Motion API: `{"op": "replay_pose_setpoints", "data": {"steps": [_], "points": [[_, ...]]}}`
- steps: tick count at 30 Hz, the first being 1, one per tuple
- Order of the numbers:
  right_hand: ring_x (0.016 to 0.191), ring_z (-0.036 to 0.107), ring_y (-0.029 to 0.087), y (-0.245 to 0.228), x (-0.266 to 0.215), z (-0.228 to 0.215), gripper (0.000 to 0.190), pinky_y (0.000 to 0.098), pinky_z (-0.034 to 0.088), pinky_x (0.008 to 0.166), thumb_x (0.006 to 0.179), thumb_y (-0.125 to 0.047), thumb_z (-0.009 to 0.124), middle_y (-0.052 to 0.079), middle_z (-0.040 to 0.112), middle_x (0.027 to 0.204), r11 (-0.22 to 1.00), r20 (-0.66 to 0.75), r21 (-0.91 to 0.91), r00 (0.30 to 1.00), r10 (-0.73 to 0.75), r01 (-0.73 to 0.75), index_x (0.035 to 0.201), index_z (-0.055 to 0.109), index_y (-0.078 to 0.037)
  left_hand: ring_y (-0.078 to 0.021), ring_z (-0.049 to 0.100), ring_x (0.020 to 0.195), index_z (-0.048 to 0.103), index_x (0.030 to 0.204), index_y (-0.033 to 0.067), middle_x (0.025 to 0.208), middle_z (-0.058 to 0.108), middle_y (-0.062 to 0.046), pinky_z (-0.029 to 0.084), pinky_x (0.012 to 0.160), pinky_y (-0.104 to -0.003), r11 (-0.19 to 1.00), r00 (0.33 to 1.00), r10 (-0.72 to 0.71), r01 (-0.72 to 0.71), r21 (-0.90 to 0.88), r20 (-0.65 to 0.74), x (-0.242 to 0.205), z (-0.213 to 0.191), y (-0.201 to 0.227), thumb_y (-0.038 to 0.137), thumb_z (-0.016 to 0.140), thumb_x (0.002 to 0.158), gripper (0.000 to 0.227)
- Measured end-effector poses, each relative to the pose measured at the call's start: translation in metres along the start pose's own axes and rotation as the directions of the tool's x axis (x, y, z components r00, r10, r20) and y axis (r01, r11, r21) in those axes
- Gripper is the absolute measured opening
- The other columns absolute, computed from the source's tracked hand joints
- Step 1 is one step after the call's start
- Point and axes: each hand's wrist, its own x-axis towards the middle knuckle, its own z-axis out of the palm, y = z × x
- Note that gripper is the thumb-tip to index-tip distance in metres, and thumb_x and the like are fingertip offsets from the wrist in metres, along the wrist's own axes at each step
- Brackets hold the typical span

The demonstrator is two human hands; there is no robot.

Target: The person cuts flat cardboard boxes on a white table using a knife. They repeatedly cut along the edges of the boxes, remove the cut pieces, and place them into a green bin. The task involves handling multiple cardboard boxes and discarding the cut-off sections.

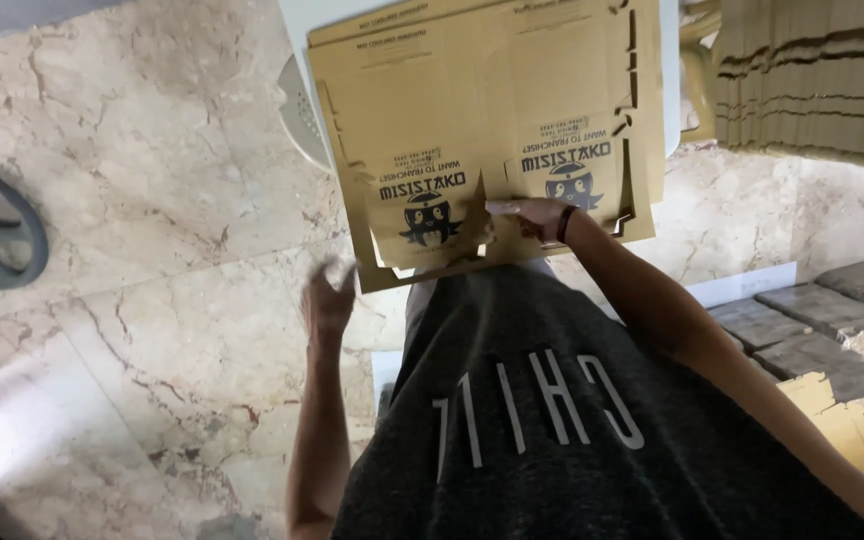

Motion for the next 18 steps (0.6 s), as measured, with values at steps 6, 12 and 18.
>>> {"op": "replay_pose_setpoints", "data": {"steps": [6,12,18], "points": [[0.06,0.05,0.01,-0.03,-0.045,0.021,0.047,0.0241,0.041,0.062,0.077,-0.05,0.089,-0.007,0.044,0.064,0.973,-0.084,0.227,0.996,-0.015,0.034,0.088,0.059,-0.014,-0.0306,0.055,0.134,0.065,0.127,0.0154,0.139,0.061,-0.008,0.047,0.111,-0.049,0.791,0.698,0.609,-0.498,0.356,-0.377,0.059,0.053,0.138,0.033,0.057,0.108,0.028],[0.037,0.018,0.006,-0.048,-0.05,0.013,0.057,0.0248,0.009,0.039,0.081,-0.049,0.075,-0.006,0.025,0.042,0.988,0.023,0.024,0.988,0.15,-0.151,0.132,0.067,-0.027,-0.0377,0.001,0.153,0.011,0.162,0.026,0.17,0.009,-0.013,0.009,0.121,-0.07,0.601,0.846,0.528,-0.315,0.735,-0.069,0.148,0.11,0.225,0.07,0.065,0.095,0.096],[0.038,0.026,0.007,-0.03,-0.056,0.015,0.03,0.0249,0.019,0.04,0.096,-0.043,0.069,-0.004,0.042,0.045,0.94,0.039,-0.078,0.943,-0.329,0.331,0.082,0.075,-0.017,-0.0581,-0.021,0.147,-0.013,0.165,0.0261,0.163,-0.032,-0.011,0.024,0.102,-0.088,0.764,0.97,0.21,-0.083,0.639,-0.125,0.14,0.126,0.255,0.063,0.089,0.086,0.134]]}}
